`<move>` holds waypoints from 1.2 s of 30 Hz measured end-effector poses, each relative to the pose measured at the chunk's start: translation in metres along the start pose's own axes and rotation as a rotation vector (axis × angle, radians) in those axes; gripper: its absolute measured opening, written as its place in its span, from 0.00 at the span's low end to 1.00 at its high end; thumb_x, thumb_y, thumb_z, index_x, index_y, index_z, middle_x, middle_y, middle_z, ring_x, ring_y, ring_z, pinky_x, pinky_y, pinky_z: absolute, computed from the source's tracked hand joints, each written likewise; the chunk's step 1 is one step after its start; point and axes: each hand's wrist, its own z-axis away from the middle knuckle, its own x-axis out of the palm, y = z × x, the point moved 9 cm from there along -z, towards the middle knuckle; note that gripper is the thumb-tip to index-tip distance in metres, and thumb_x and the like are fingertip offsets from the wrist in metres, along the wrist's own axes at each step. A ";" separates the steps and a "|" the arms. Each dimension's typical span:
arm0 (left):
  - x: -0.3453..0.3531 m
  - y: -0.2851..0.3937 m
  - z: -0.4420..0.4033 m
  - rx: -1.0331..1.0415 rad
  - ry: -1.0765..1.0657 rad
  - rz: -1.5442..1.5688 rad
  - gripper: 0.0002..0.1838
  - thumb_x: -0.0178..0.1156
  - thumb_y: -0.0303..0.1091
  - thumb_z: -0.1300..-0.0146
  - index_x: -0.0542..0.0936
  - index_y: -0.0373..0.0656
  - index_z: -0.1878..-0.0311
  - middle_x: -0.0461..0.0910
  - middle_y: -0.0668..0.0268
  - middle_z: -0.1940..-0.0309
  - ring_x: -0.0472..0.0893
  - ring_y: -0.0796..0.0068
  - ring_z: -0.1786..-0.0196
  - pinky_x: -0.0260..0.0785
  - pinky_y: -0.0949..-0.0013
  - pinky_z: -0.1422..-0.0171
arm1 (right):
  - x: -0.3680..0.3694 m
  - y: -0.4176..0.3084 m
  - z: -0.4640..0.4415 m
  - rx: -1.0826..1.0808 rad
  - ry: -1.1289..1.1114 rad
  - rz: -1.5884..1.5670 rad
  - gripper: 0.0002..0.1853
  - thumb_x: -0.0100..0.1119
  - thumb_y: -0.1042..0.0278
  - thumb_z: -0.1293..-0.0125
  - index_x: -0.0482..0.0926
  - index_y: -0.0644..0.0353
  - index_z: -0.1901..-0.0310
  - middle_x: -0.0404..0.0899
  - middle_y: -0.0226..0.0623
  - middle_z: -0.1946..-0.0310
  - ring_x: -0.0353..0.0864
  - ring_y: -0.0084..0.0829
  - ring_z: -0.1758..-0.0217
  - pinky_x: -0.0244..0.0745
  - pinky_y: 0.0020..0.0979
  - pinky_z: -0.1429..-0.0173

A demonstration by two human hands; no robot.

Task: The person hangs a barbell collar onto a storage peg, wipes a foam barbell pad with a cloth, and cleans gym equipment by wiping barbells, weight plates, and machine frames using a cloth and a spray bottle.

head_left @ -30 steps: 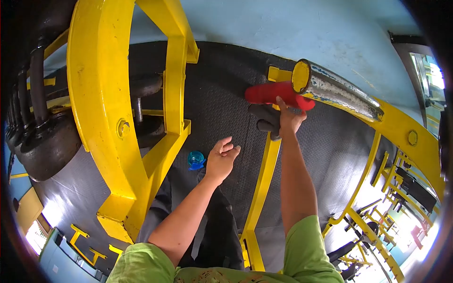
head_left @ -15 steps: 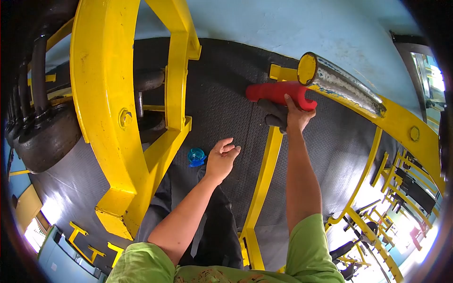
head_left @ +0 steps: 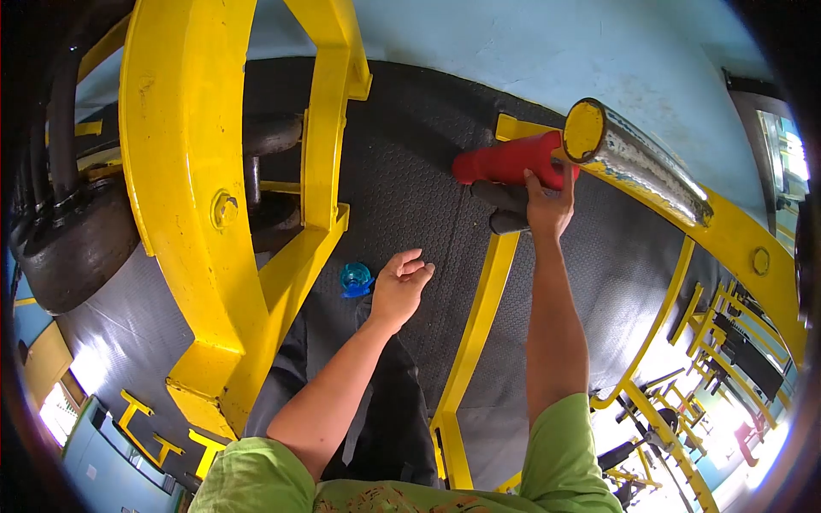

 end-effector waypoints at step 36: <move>-0.079 -0.118 -0.054 -0.104 0.153 -0.007 0.20 0.63 0.38 0.36 0.74 0.49 0.41 0.80 0.68 0.50 0.78 0.80 0.53 0.69 0.73 0.53 | 0.273 0.182 -0.041 0.732 -0.304 -0.853 0.24 0.57 0.57 0.33 0.68 0.56 0.39 0.76 0.42 0.46 0.79 0.41 0.47 0.78 0.45 0.48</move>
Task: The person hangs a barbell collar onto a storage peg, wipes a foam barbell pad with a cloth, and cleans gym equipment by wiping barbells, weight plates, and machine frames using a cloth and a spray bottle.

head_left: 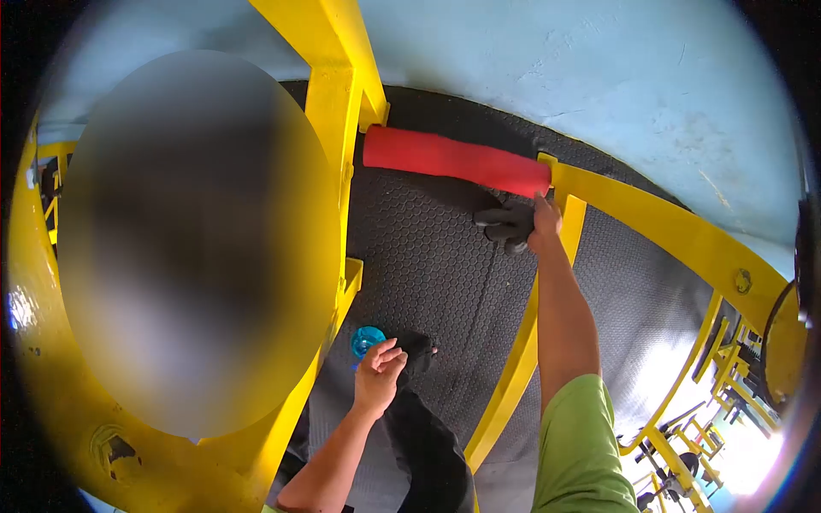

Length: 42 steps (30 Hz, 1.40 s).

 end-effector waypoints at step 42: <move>-0.222 0.000 0.034 -0.135 -0.293 -1.331 0.36 0.45 0.62 0.34 0.72 0.39 0.38 0.73 0.44 0.41 0.69 0.46 0.35 0.58 0.57 0.30 | 0.036 0.308 0.410 0.168 0.301 0.737 0.09 0.56 0.69 0.41 0.76 0.56 0.58 0.80 0.52 0.63 0.80 0.55 0.57 0.75 0.50 0.55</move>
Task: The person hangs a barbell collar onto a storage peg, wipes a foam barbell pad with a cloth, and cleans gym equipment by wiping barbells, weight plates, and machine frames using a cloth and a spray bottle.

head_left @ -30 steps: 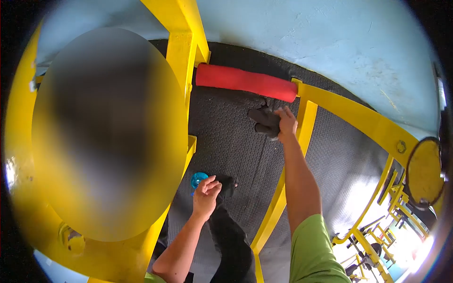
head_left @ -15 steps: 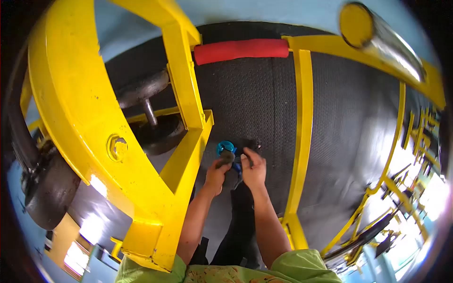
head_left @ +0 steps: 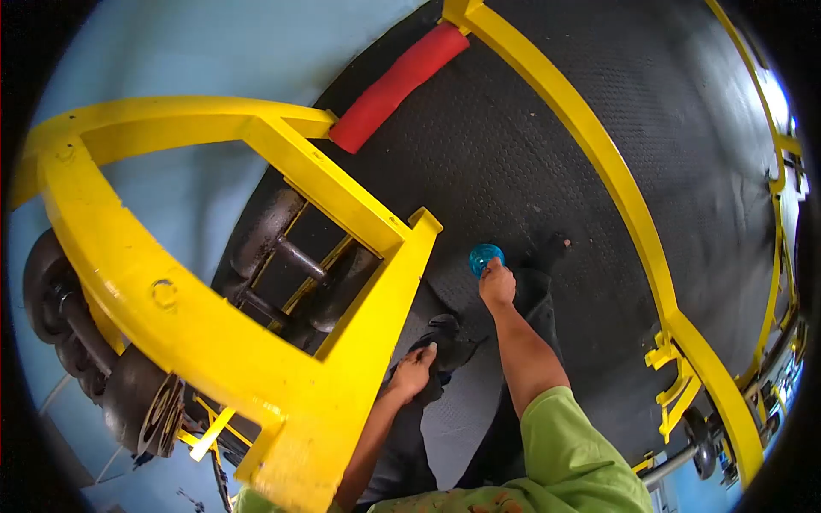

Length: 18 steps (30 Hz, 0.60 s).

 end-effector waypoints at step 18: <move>-0.077 0.089 0.250 0.408 0.161 0.250 0.28 0.57 0.62 0.40 0.81 0.44 0.54 0.79 0.52 0.50 0.76 0.54 0.43 0.65 0.60 0.37 | -0.299 -0.192 0.302 -0.871 -0.213 0.470 0.18 0.61 0.69 0.43 0.75 0.56 0.50 0.80 0.53 0.57 0.80 0.54 0.55 0.76 0.45 0.49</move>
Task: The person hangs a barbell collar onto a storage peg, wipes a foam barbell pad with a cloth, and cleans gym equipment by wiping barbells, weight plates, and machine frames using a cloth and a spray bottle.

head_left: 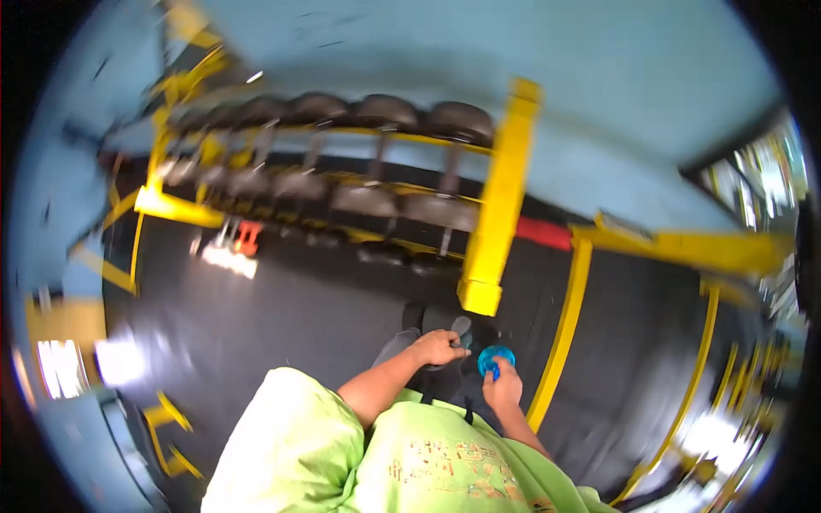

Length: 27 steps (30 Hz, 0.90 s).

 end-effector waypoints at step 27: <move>0.005 -0.313 0.515 -0.563 1.894 0.402 0.24 0.68 0.53 0.52 0.81 0.54 0.53 0.68 0.56 0.43 0.68 0.52 0.43 0.60 0.50 0.43 | 0.270 -0.510 0.347 -0.865 -1.769 0.017 0.14 0.58 0.73 0.33 0.73 0.64 0.47 0.83 0.38 0.67 0.82 0.25 0.73 0.77 0.25 0.71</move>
